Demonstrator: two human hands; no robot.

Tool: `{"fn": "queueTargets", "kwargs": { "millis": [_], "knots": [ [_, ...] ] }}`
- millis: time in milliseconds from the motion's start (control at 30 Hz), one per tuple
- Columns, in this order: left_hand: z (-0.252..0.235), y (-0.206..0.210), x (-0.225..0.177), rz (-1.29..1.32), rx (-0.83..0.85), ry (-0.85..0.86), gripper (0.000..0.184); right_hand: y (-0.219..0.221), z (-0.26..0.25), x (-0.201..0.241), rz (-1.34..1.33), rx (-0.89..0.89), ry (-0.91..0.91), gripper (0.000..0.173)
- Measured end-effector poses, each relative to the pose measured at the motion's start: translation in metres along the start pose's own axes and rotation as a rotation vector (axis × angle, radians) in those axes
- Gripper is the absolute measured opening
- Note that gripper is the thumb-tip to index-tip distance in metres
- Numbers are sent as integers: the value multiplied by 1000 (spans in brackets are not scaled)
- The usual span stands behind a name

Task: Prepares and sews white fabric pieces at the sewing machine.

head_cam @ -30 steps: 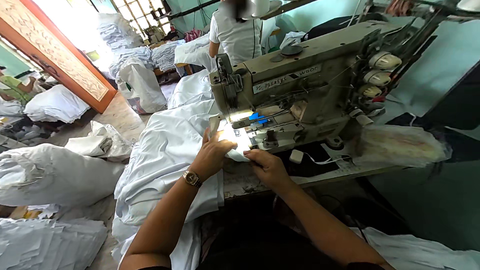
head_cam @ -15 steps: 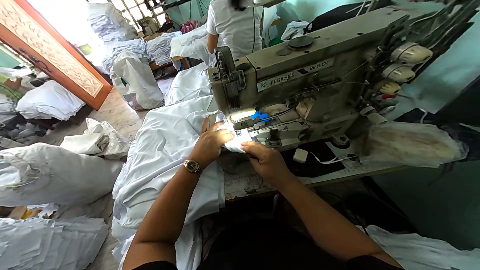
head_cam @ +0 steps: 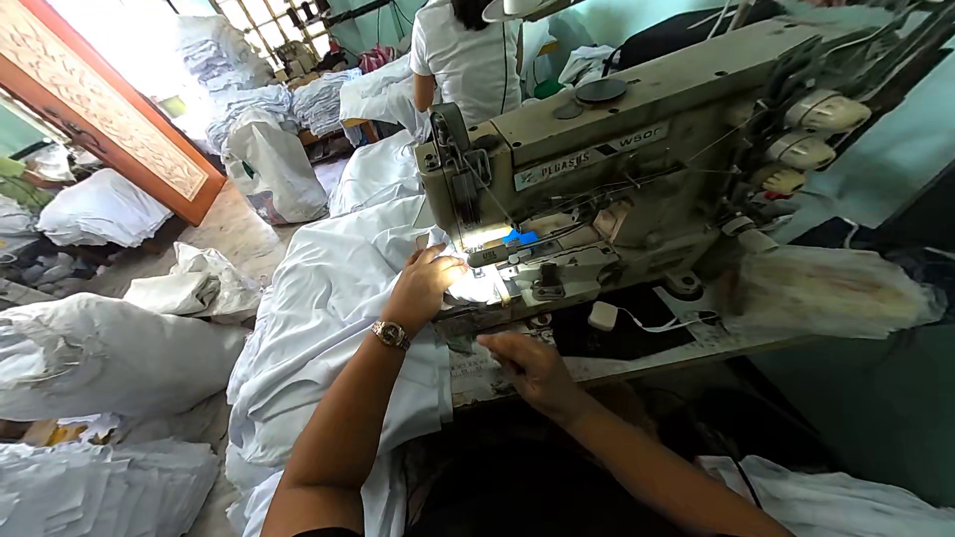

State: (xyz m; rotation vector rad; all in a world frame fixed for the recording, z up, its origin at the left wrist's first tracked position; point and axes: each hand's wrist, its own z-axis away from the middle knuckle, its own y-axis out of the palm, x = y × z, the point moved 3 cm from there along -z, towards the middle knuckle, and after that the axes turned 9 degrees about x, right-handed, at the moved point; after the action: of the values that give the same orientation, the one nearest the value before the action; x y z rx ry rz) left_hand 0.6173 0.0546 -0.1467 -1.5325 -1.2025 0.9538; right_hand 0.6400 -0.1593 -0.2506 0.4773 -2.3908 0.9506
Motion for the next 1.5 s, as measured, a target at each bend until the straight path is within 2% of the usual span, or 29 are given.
{"fn": "queueTargets", "kwargs": {
  "millis": [133,267,700,900,1067,1133,1200,1267,1333,1400,1500],
  "knots": [
    [0,1,0,-8,11,-10,36,21,15,-7,169,124,5,31],
    [0,2,1,-7,-1,-14,38,21,11,-9,188,183,33,29],
    [-1,5,1,-7,-24,-16,36,23,13,-11,214,165,49,27],
    [-7,1,3,92,-29,-47,33,23,12,-11,217,148,73,26],
    [-20,7,21,138,-42,-55,26,24,11,-12,238,203,75,22],
    [-30,4,32,133,-7,-98,19,25,11,-12,231,224,77,23],
    [-35,-3,48,123,42,-239,22,25,12,-12,213,230,74,23],
    [-24,-12,73,118,-132,-336,27,24,14,-12,196,211,74,22],
    [0,-25,79,53,-413,-305,28,22,13,-14,187,161,88,25],
    [29,-35,52,-8,-552,-244,30,23,14,-13,176,126,115,30],
    [61,-27,11,-72,-634,-151,27,24,11,-13,170,142,151,38]
  ]
}}
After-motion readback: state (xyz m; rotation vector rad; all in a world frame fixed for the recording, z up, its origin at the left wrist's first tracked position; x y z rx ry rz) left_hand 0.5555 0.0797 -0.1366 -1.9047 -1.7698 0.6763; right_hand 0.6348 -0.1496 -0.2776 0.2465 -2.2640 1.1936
